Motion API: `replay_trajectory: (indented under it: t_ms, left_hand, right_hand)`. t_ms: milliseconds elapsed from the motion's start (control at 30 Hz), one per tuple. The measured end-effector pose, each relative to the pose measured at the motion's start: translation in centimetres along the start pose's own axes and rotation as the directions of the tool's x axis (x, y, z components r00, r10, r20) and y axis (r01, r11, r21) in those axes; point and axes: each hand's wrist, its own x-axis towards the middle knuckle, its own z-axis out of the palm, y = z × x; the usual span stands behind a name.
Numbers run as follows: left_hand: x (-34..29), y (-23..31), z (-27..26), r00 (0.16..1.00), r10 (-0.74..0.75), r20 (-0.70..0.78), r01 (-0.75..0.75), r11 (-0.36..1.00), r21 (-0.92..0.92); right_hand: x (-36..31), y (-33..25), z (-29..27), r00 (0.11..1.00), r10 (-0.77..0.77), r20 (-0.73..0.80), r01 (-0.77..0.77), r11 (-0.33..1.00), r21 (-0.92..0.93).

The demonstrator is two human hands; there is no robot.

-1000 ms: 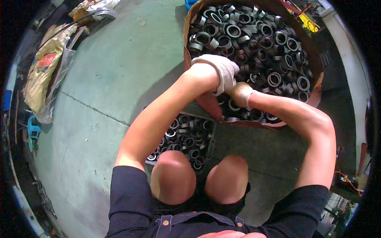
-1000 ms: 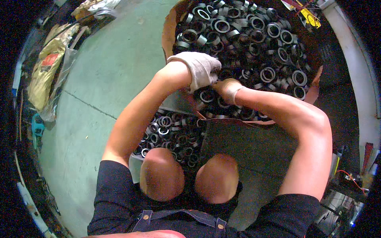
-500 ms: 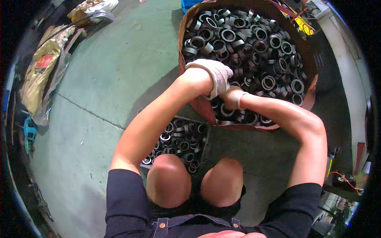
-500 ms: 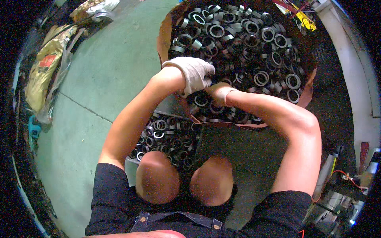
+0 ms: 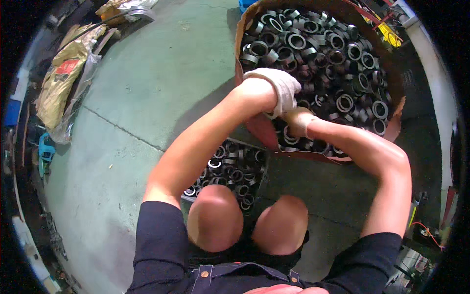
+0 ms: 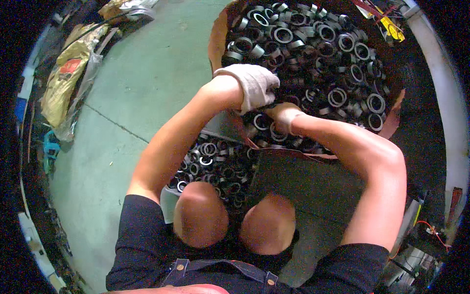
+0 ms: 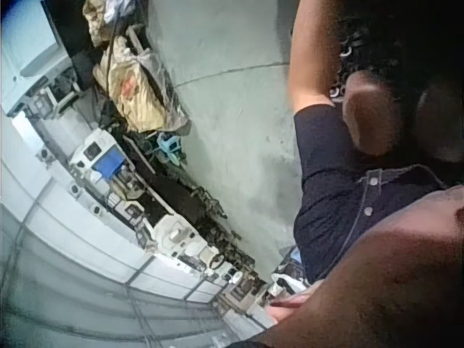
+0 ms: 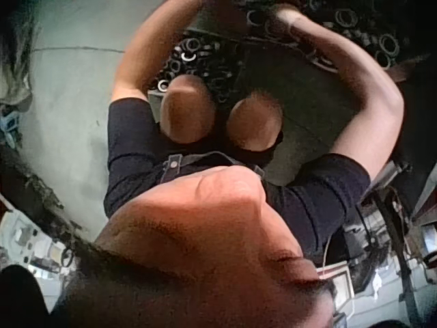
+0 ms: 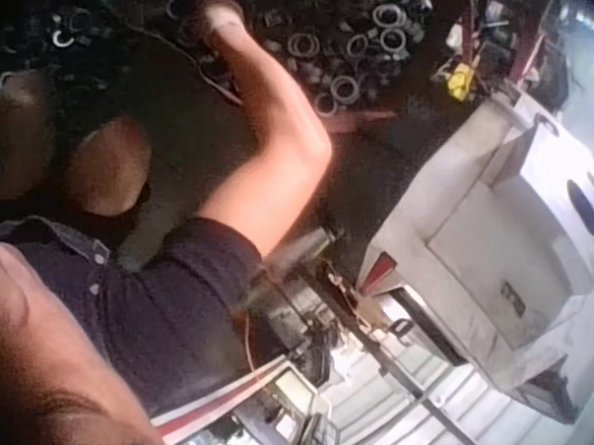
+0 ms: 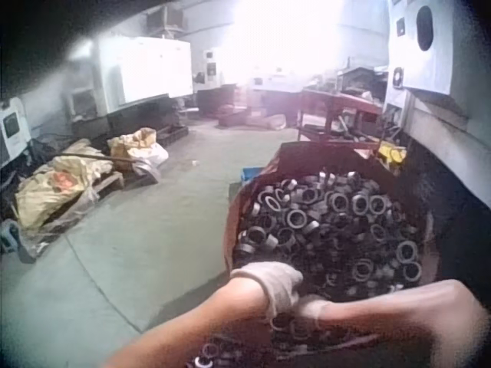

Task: The person sorts metal ring-shaped parts by hand, transferring them from a large bin into smaller trays while wearing gloves.

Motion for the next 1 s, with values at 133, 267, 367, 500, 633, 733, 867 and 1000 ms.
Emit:
replay_trajectory:
  t_ms: [133, 267, 367, 500, 633, 733, 867, 1000]
  left_hand:
    - [-0.3, -0.7, 0.5, 0.998, 0.009, -0.065, -0.01, 1.0, -0.016]
    - [-0.4, -0.1, 0.0, 0.996, 0.051, -0.08, -0.047, 0.998, 0.044]
    - [-0.4, -0.5, 0.1, 0.997, 0.048, -0.055, -0.044, 0.997, 0.069]
    - [-0.4, -0.6, 0.1, 0.998, 0.01, -0.063, -0.006, 0.998, 0.056]
    - [-0.4, -0.3, -0.1, 0.997, -0.003, -0.071, 0.007, 0.998, 0.065]
    - [-0.2, -0.3, 0.1, 0.997, -0.012, -0.081, 0.018, 0.997, 0.071]
    - [-0.3, -0.2, 0.1, 0.989, -0.037, -0.141, 0.043, 0.998, 0.04]
    - [-0.1, -0.5, 0.2, 0.971, -0.065, -0.229, 0.067, 0.998, 0.002]
  right_hand:
    - [-1.3, -2.8, -2.9, 0.998, 0.033, 0.051, -0.031, 0.999, -0.039]
    - [-1.7, -2.0, -1.6, 0.995, 0.059, -0.075, -0.06, 0.998, -0.001]
    - [-1.3, -1.6, -2.1, 0.997, 0.078, -0.014, -0.077, 0.995, 0.062]
    - [-0.2, -0.8, -1.5, 0.999, 0.043, 0.032, -0.045, 0.998, 0.048]
    - [0.3, -0.5, -3.0, 0.993, -0.016, 0.117, 0.01, 0.999, 0.052]
    - [0.5, -1.4, -4.2, 0.866, 0.106, 0.489, -0.315, 0.875, 0.367]
    - [0.9, 0.4, -0.7, 0.985, -0.108, 0.132, 0.079, 0.975, 0.206]
    - [0.4, -0.1, 1.0, 0.999, 0.04, 0.028, -0.046, 0.955, 0.293]
